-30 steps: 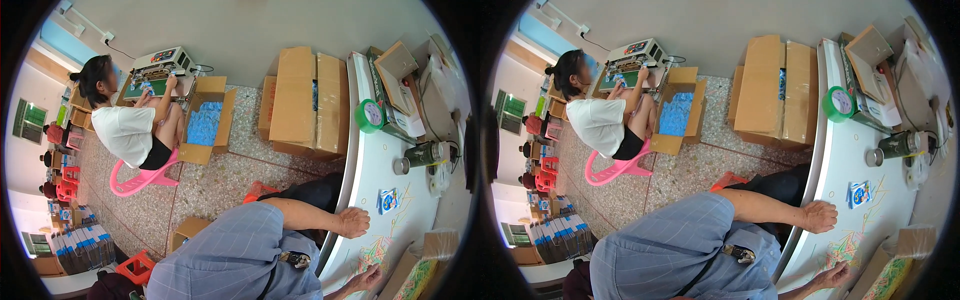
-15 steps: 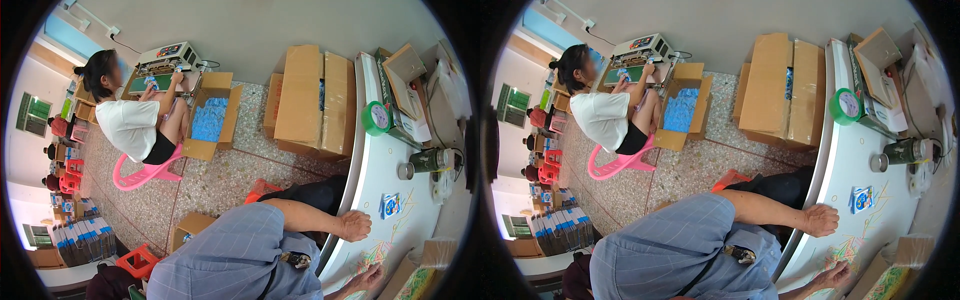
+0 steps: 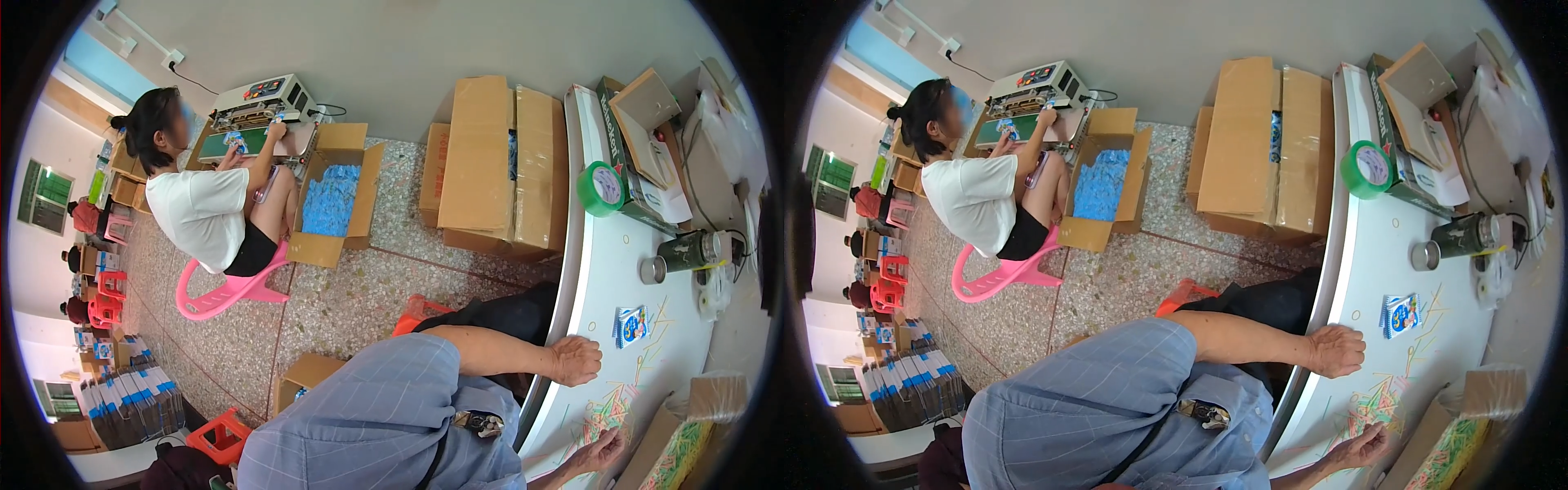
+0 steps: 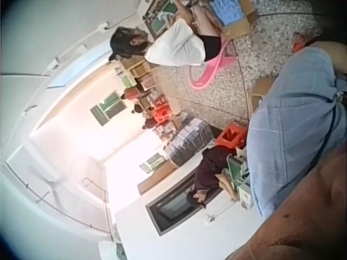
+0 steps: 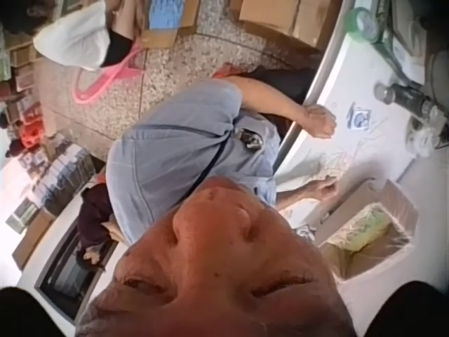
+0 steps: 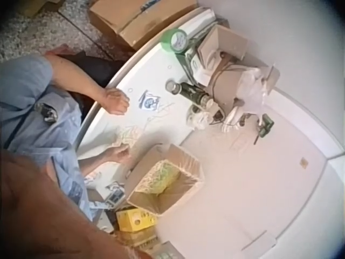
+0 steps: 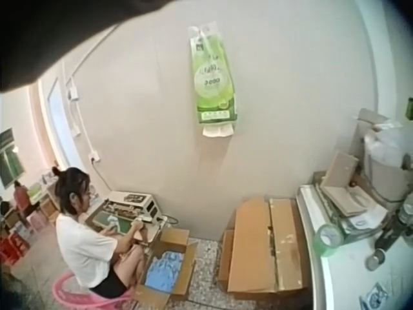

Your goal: Packaging colorful sticks into small plastic bags at a factory workbench.

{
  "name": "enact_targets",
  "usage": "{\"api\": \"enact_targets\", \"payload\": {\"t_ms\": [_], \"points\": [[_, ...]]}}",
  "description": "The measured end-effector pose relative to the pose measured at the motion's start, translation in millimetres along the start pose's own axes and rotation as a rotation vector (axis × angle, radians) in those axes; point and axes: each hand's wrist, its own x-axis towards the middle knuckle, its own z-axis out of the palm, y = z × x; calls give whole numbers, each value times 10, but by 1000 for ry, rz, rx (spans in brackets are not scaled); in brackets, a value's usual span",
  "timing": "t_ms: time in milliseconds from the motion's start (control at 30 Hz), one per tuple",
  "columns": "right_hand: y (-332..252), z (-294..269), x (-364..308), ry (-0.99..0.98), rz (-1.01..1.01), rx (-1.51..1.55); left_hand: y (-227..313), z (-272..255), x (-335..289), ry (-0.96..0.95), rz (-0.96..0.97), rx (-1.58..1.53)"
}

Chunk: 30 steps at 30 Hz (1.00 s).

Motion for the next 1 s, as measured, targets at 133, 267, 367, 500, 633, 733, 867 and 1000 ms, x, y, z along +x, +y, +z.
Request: {"api": "enact_targets", "payload": {"t_ms": [133, 267, 367, 500, 633, 733, 867, 1000], "points": [[2, -1, -11, -13, 7, -28, 14, -9, 1, 1, -9, -3], [-40, 26, -10, -44, -4, -34, 13, -20, 7, 9, 1, 6], [-63, 43, 5, -70, 15, -31, 18, -24, 13, 8, 0, 13], [-101, 65, 12, -93, 57, -51, 10, -6, 11, 18, 4, 18], [-78, 65, 31, -95, 42, -3, 11, -14, 15, 7, 6, 23], [-98, 81, 21, -75, 38, -13, 12, -6, 6, 9, 2, 25], [-96, 78, 17, -101, 64, 18, 10, 1, 9, 18, 11, 30], [-136, 93, 33, -107, 62, 5, -14, 45, -2, 29, 31, 48]]}}
